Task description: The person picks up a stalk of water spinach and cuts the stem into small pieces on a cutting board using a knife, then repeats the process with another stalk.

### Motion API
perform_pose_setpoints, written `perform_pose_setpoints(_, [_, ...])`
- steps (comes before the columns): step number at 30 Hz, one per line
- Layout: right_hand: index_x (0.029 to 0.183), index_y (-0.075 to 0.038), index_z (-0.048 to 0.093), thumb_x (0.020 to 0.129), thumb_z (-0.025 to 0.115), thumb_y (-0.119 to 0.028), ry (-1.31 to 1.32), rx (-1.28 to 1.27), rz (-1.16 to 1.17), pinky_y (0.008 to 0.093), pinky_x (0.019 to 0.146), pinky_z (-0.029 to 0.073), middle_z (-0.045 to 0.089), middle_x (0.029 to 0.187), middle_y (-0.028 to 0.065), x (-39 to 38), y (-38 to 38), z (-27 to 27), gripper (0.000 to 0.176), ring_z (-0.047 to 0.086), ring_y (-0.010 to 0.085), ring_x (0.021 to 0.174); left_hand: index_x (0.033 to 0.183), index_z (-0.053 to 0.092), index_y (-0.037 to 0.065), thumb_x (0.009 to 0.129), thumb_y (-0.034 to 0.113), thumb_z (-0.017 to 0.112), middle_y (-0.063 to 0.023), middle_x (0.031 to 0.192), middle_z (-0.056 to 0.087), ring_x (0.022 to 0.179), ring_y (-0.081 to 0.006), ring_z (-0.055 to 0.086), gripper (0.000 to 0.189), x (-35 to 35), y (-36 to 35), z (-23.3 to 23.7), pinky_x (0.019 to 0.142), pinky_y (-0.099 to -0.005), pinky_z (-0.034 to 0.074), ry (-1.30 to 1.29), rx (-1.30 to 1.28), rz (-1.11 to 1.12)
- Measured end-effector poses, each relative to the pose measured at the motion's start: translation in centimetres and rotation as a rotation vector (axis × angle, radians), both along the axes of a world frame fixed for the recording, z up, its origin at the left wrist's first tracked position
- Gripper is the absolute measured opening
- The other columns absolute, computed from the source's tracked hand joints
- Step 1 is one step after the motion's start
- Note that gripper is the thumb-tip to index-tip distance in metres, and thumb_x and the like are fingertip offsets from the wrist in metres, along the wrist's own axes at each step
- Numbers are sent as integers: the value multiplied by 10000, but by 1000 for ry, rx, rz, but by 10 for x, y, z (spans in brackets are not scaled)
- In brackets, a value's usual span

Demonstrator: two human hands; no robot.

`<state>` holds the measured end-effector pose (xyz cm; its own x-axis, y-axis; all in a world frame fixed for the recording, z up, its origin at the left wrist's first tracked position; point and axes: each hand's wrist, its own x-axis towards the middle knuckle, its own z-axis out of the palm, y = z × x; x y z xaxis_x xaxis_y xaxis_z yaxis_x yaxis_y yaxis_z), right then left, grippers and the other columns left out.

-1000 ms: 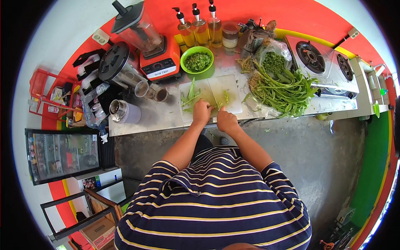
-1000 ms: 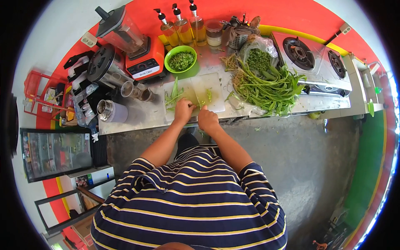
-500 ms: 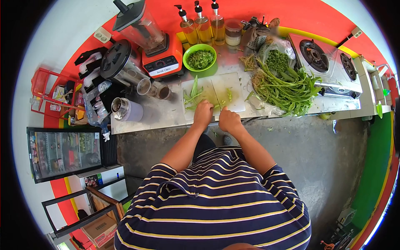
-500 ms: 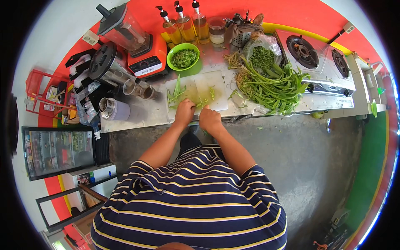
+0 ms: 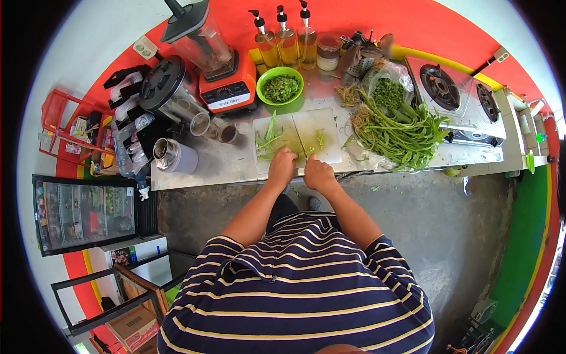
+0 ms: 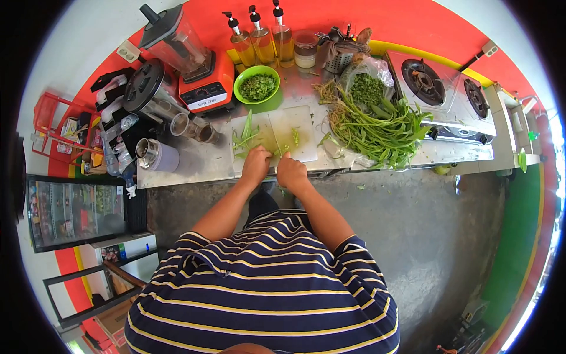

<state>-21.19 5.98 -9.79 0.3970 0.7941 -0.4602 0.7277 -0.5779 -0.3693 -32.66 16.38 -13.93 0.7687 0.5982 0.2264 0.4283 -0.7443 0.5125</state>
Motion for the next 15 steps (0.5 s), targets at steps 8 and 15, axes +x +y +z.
perform_pose_setpoints(8, [1144,67,470,890,559,-122,-25,8,10,492,874,561,699,1024,300,-3,0,-10,329,704,444,984,857,767,11,777,-22,618,-167,883,679,907,-351,654,172,-2,3,-2,847,-430,523,-25,-50,18])
perform_pose_setpoints(15, [1134,67,468,881,578,-119,-37,12,32,491,873,562,699,1004,298,-6,1,-2,332,706,435,990,875,769,15,765,-24,634,-168,894,684,916,-351,659,178,-4,5,6,848,-433,526,-15,-128,31])
